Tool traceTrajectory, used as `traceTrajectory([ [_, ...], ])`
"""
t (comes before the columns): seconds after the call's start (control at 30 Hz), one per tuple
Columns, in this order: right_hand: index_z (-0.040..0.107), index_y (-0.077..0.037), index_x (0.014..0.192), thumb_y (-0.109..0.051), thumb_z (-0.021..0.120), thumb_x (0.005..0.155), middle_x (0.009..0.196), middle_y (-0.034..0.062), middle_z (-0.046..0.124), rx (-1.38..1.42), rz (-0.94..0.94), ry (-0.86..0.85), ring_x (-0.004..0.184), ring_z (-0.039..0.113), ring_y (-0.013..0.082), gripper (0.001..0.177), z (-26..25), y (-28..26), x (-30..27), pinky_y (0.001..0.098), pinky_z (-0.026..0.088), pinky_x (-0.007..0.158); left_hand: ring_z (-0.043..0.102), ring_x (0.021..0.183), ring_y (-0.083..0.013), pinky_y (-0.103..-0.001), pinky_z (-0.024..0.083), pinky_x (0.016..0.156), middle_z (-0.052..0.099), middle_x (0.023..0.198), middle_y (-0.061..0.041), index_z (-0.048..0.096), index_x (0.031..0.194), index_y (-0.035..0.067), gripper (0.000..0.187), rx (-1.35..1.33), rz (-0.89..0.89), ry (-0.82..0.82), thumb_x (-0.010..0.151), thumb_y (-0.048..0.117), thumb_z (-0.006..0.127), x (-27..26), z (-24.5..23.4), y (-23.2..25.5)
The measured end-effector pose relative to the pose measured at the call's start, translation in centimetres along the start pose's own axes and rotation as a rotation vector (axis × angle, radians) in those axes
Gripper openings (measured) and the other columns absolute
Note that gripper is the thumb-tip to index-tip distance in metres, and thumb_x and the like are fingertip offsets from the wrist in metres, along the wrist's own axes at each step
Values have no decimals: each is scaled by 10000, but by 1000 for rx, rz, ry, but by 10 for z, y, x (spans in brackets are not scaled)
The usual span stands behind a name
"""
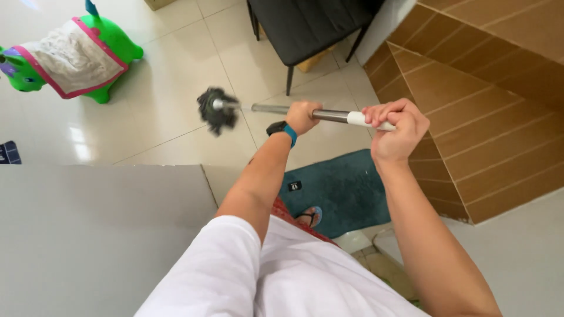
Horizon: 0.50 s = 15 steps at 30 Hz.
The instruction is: The recorder is mopping the floor in a house, then goes into the bathroom to rinse the mop and use soap.
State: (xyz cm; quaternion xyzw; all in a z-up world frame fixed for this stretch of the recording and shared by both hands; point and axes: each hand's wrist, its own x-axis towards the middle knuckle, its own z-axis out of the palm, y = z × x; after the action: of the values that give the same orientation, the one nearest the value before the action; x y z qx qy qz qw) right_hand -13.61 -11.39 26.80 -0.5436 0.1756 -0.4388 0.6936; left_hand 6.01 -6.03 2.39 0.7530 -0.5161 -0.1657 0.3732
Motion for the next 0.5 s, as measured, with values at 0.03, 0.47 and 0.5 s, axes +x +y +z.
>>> traceTrajectory([
  [0.03, 510, 32, 711, -49, 436, 805, 649, 165, 520, 2, 1, -14, 666, 561, 290, 144, 11, 16, 4, 516, 564, 842, 674, 932, -392, -488, 540, 838, 729, 895, -153, 729, 913, 115, 116, 1, -6, 13, 804, 132, 765, 9, -4, -18],
  [0.47, 509, -20, 713, -166, 448, 821, 669, 136, 522, 133, 363, -392, 738, 534, 276, 192, 178, 148, 64, 466, 494, 948, 643, 781, -424, -517, 525, 731, 689, 764, -175, 659, 724, 91, 100, 140, -285, 456, 701, 120, 751, -62, -122, -177],
  [0.5, 514, -33, 712, -211, 459, 837, 668, 133, 513, 228, 522, -350, 766, 525, 281, 224, 190, 159, 69, 458, 454, 981, 638, 733, -418, -514, 528, 727, 680, 719, -167, 647, 690, 97, 143, 136, -364, 424, 736, 160, 766, -71, -126, -189],
])
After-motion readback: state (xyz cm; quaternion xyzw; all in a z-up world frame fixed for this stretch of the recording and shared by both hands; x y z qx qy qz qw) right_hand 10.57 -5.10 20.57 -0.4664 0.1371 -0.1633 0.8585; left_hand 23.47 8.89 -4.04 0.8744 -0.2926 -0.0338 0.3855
